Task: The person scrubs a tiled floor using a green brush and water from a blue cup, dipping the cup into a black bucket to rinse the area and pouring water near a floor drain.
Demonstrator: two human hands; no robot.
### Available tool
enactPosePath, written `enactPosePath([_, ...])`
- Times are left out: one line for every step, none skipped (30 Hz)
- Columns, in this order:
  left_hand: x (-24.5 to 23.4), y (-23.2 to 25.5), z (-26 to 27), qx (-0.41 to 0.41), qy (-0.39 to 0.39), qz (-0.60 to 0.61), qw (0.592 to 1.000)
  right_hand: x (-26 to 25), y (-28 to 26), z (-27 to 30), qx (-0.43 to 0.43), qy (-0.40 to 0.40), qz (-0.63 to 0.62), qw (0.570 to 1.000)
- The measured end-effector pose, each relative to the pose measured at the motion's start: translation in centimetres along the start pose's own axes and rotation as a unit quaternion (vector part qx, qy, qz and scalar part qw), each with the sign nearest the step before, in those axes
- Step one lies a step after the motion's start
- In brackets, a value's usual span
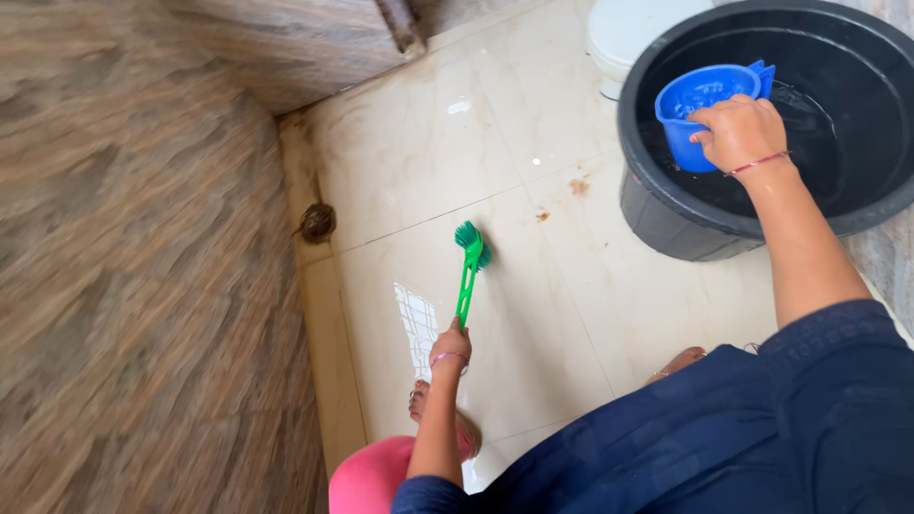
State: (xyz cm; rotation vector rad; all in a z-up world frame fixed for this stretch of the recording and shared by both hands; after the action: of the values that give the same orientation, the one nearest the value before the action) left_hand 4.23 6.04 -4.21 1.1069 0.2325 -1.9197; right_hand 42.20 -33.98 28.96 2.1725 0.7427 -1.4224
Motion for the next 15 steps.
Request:
enactPosePath([-1.1,-1.0,0.6,-0.003,0.003,-0.010,1.000,-1.4,-1.6,0.0,-0.007,0.007,-0.004,1.000])
enactPosePath([-2.5,-1.8,1.1,-0.008,0.007,-0.005,1.000,-2.7,-3.2,-0.1,-0.016,0.009,-0.006,1.000])
enactPosePath([-4.0,-2.5,1.7,-0.010,0.007,-0.024,1.000,-3.7,-4.5,-0.3,-0.015,-0.001,-0.047,0.999])
enactPosePath([-5.6,-3.2,2.2,-0.012,0.007,-0.044,0.999,-4.6,-6.0,-0.4,-0.014,-0.011,-0.087,0.996])
enactPosePath([-7.4,-3.8,2.8,-0.005,0.017,-0.060,0.998,-5.4,-7.9,-0.3,-0.022,-0.012,-0.090,0.996])
enactPosePath([-9.2,-4.3,3.5,0.002,0.026,-0.077,0.997,-4.9,-10.0,-0.2,-0.031,-0.068,-0.112,0.991])
enactPosePath([-10.7,-4.9,4.1,-0.003,0.029,-0.072,0.997,-4.3,-12.1,0.0,-0.039,-0.121,-0.130,0.983])
enactPosePath([-12.3,-5.4,4.8,-0.006,0.044,-0.102,0.994,-3.6,-14.8,0.5,-0.054,-0.154,-0.139,0.977])
enactPosePath([-13.7,-5.6,5.2,-0.006,0.060,-0.132,0.989,-3.0,-16.9,1.1,-0.068,-0.185,-0.145,0.970])
enactPosePath([-14.7,-5.9,5.5,-0.009,0.063,-0.126,0.990,-2.2,-19.5,1.3,-0.108,-0.211,-0.172,0.956])
enactPosePath([-15.2,-6.5,5.8,-0.008,0.060,-0.125,0.990,-1.3,-22.2,2.0,-0.144,-0.241,-0.200,0.939])
enactPosePath([-15.5,-7.1,6.1,-0.007,0.057,-0.125,0.991,0.0,-24.1,2.8,-0.143,-0.291,-0.213,0.922])
enactPosePath([-15.7,-7.3,6.1,-0.008,0.061,-0.123,0.990,1.4,-26.3,3.2,-0.141,-0.336,-0.225,0.904])
enactPosePath([-15.3,-7.5,6.2,-0.023,0.051,-0.115,0.992,2.1,-29.1,3.5,-0.179,-0.348,-0.245,0.887])
enactPosePath([-14.7,-7.6,6.1,-0.039,0.039,-0.106,0.993,2.6,-31.8,3.9,-0.216,-0.361,-0.265,0.868])
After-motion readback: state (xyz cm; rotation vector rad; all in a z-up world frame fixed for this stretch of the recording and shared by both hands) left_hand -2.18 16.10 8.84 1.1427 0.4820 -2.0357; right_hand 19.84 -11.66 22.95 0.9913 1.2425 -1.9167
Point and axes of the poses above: each hand's wrist, its own z-axis away from the middle knuckle, its own x-axis out of the palm, y = z × x, the point moved 9 cm from there along -z, towards the middle knuckle, and after that the axes turned 3 degrees about -x, right-handed, at the moved point
